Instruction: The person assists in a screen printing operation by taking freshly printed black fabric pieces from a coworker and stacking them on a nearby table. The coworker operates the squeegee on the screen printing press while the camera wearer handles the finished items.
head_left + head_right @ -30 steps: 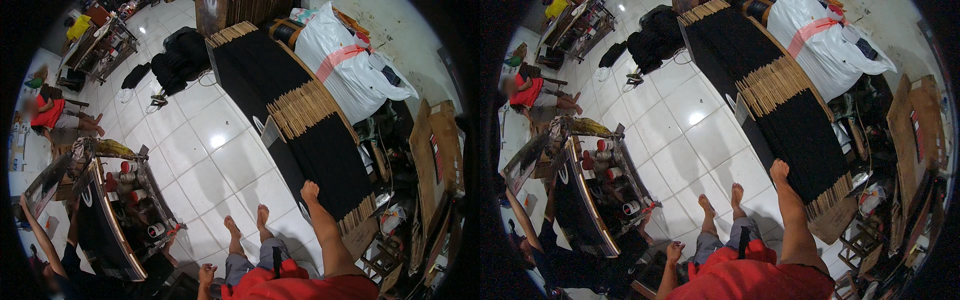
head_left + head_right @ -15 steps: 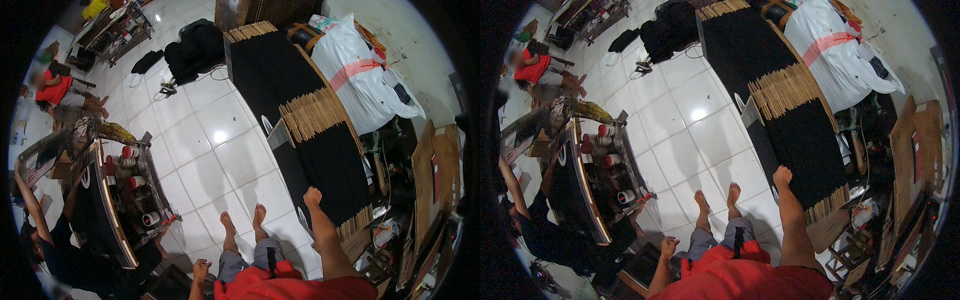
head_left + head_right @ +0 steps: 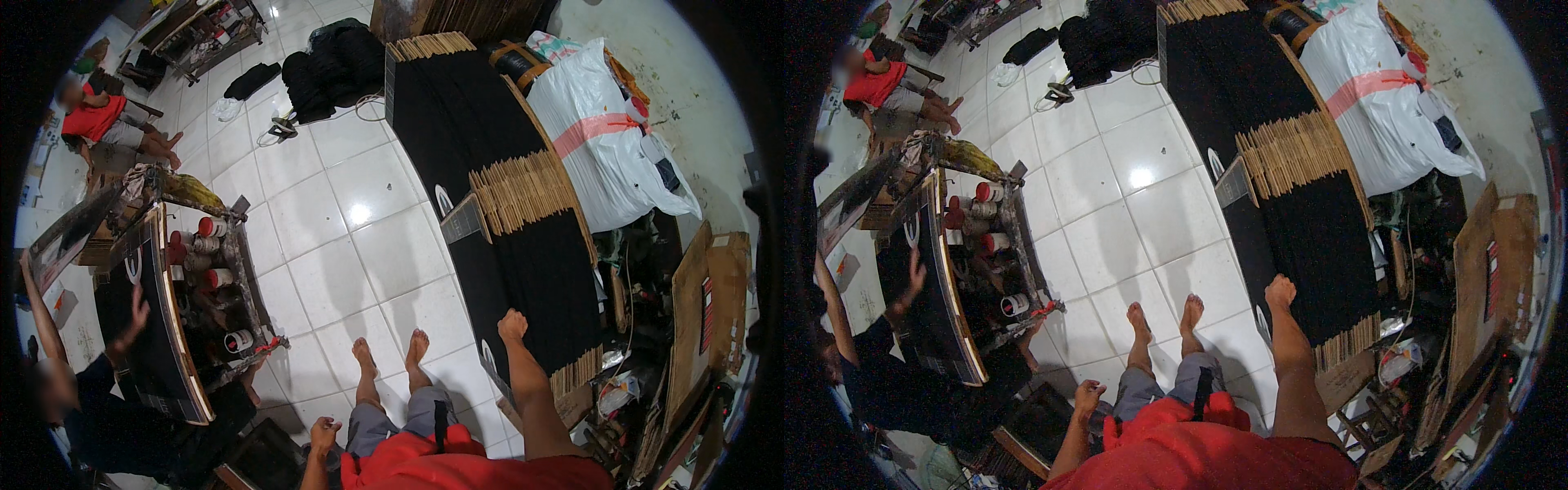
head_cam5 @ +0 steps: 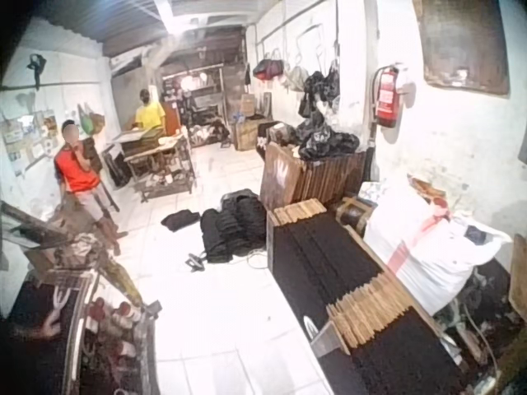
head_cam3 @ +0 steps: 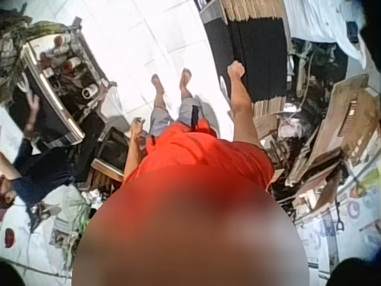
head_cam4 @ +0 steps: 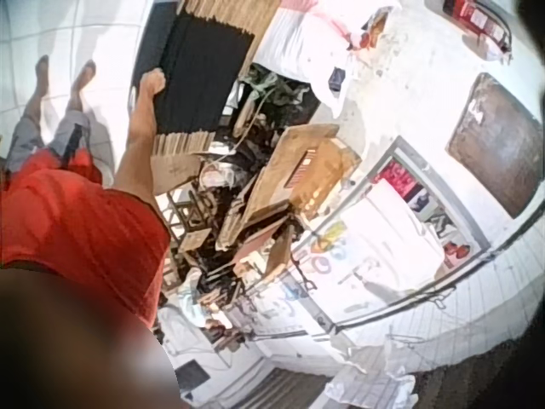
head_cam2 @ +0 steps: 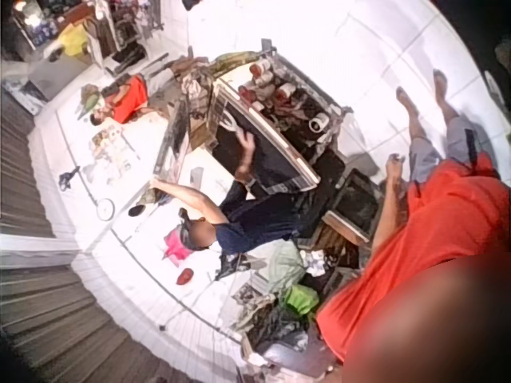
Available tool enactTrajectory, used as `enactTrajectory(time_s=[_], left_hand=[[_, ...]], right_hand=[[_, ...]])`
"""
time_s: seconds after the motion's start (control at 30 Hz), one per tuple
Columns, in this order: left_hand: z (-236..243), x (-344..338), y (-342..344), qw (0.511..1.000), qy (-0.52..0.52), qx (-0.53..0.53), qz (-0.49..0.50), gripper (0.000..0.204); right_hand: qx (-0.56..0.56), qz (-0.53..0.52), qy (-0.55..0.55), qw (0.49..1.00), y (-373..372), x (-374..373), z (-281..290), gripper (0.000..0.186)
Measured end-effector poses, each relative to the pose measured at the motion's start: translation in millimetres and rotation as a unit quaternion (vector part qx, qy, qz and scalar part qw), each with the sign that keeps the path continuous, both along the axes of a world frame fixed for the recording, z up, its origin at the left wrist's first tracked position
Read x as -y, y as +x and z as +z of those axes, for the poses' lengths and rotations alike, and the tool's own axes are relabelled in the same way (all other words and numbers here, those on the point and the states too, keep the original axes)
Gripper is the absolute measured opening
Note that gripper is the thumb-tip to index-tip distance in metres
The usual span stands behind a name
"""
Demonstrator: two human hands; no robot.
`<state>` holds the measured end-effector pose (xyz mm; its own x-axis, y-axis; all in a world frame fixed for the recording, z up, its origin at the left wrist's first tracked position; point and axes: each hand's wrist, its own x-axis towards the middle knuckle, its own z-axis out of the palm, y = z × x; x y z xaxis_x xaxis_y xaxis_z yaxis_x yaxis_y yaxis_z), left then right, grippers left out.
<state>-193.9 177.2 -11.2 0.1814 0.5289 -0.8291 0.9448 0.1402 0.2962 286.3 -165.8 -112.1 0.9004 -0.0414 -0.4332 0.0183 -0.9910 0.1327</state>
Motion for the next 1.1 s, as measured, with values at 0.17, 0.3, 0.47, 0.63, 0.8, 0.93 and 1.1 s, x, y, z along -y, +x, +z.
enactTrajectory(time_s=[0.17, 0.3, 0.47, 0.63, 0.8, 0.93, 1.1], left_hand=[[14.4, -1.5, 15.7, 1.0, 0.02, -0.003, -0.018, 0.036], [22.9, -2.2, 28.4, 0.999, 0.023, 0.018, -0.02, 0.036], [13.2, -0.8, 24.0, 0.999, 0.011, 0.043, 0.008, 0.035], [-3.5, 4.7, 17.6, 0.998, -0.011, 0.056, 0.033, 0.034], [-7.8, 4.8, 21.5, 0.997, 0.011, 0.068, -0.019, 0.035], [-4.4, 3.3, 17.9, 0.997, 0.022, 0.069, -0.009, 0.035], [-6.3, 4.1, 4.5, 0.997, 0.03, 0.073, -0.001, 0.035]], right_hand=[[-0.005, -0.003, 0.006, 1.0, 2.4, 1.7, -4.2, 0.02], [-0.014, -0.039, 0.014, 0.999, 5.3, 0.9, -5.2, 0.022], [0.026, -0.035, 0.047, 0.998, 5.8, -3.8, 27.5, 0.026], [0.099, -0.03, 0.095, 0.99, -24.6, -14.2, 69.0, 0.029], [0.068, -0.049, 0.084, 0.993, -72.4, -0.2, 73.4, 0.03], [0.025, -0.072, 0.054, 0.996, -98.7, 17.3, 66.5, 0.032], [-0.009, -0.087, 0.085, 0.993, -124.9, 15.6, 66.8, 0.033]])
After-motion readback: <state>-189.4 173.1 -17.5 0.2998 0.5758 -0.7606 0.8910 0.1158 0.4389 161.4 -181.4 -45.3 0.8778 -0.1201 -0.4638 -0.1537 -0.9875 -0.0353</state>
